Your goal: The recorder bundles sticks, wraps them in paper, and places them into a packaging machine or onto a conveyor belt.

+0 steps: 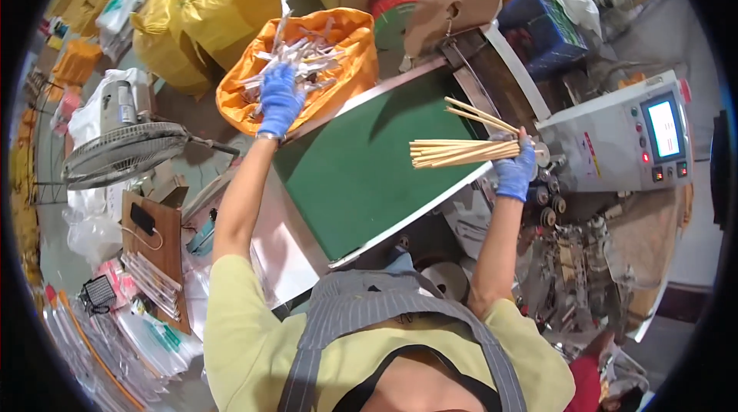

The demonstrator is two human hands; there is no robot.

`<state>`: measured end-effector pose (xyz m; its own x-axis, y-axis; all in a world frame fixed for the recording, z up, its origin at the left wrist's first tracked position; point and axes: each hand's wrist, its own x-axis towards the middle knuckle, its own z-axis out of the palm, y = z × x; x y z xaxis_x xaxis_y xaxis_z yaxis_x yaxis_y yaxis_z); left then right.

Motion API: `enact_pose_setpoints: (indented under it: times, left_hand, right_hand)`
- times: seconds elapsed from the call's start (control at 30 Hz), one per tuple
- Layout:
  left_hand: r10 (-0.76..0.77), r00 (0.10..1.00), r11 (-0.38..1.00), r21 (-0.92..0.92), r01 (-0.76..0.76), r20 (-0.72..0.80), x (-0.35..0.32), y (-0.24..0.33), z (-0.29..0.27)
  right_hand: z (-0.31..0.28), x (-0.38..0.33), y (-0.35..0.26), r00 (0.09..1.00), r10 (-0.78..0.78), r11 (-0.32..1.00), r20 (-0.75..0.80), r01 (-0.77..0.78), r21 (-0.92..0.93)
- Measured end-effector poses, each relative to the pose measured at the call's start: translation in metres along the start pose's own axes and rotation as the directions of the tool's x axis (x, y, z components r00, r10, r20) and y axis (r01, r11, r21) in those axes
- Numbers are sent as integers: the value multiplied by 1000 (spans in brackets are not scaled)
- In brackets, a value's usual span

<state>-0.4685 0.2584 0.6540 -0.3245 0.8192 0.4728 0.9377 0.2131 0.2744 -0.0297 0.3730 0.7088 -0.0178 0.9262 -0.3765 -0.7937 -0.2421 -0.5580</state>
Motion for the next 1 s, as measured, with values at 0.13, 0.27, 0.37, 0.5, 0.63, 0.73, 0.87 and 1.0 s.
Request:
enact_pose_setpoints:
  times: [0.13,0.27,0.37,0.5,0.63,0.73,0.87,1.0]
  left_hand:
    - [85,994,806,-582,-111,-73,-22,79,-42]
    - [95,995,571,-819,-52,3,-39,126,-101]
    - [122,993,432,-900,-54,-1,-44,135,-133]
    - [133,991,389,-919,-55,-3,-49,136,-155]
    - [186,980,380,-914,-143,-75,-50,136,-165]
    - [306,934,500,-804,-321,-182,-52,138,-163]
    - [241,964,485,-846,-220,-112,-56,144,-169]
    - [184,981,577,-802,-154,-56,-57,146,-168]
  right_hand:
    - [10,-4,14,997,56,992,53,-62,114]
    - [5,5,11,977,14,998,212,-1,-61]
    - [11,6,9,987,-107,982,117,123,-141]
    - [51,-23,17,991,1,999,135,-7,46]
    - [70,-41,23,993,-87,994,82,91,-52]
    - [77,-51,24,976,8,1000,217,-5,-14]
    - [76,-50,23,945,66,996,320,-84,43]
    - [75,-48,23,927,54,995,370,-79,54]
